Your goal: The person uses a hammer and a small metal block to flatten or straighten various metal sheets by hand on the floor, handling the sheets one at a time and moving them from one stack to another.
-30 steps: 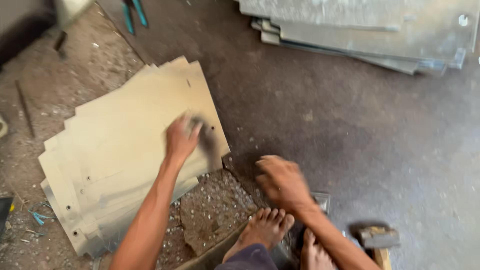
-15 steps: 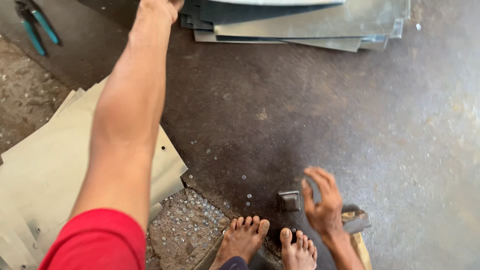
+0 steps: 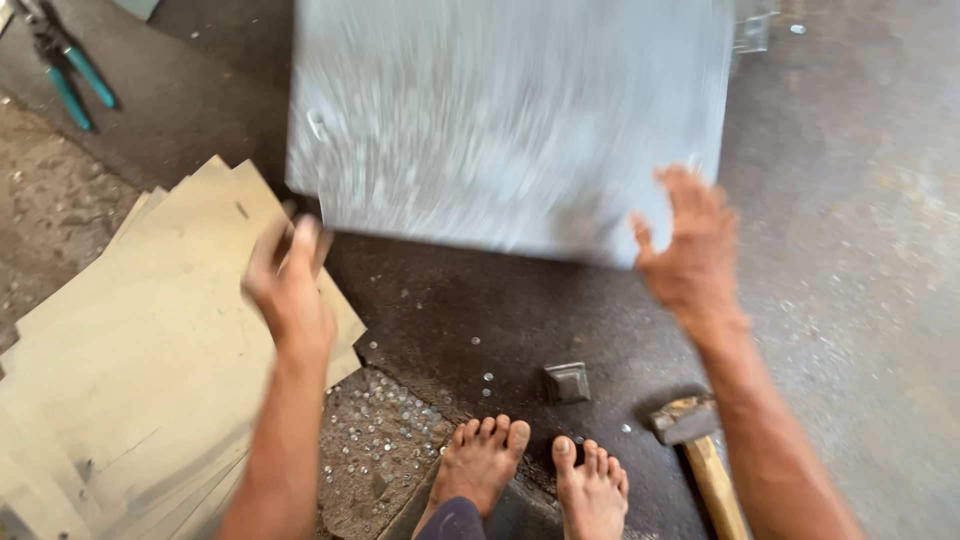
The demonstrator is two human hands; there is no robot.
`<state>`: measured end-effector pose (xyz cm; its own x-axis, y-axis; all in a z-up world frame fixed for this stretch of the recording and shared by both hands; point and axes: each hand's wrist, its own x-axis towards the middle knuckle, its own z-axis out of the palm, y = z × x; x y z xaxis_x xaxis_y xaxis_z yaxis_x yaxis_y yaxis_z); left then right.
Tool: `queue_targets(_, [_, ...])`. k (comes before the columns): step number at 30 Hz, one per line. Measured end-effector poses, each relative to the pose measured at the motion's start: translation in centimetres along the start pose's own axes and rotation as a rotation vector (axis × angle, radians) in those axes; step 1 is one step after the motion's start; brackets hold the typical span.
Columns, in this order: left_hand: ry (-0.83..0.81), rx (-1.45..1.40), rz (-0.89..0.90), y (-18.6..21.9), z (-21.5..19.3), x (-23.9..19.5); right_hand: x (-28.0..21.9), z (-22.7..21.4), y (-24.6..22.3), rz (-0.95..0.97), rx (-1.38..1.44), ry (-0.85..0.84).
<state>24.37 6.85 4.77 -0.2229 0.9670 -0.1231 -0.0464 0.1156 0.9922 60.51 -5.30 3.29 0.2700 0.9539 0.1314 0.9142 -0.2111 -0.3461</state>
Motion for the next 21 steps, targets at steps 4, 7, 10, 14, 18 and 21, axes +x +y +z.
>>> queue_targets(4, [-0.437,0.437,0.288,-5.0,1.2,-10.6,-5.1,3.9,0.8,0.012,-0.067,-0.064])
queue_targets(7, [-1.062,0.659,0.481,-9.1,4.5,-15.9,-7.5,4.8,3.2,-0.001,0.057,-0.103])
queue_targets(10, [-1.246,0.826,0.609,-11.3,7.3,-17.7,-13.4,1.6,4.8,0.195,0.22,0.128])
queue_targets(14, [-1.455,1.026,0.611,-12.0,8.7,-16.4,-28.0,-1.1,5.0,0.518,0.037,-0.051])
queue_targets(18, [-1.343,0.842,0.749,-12.6,12.5,-14.4,-39.8,1.9,6.7,0.678,-0.213,-0.078])
queue_targets(21, [-1.136,0.552,0.859,-14.0,18.7,-12.5,-41.8,2.9,6.7,0.974,0.135,0.113])
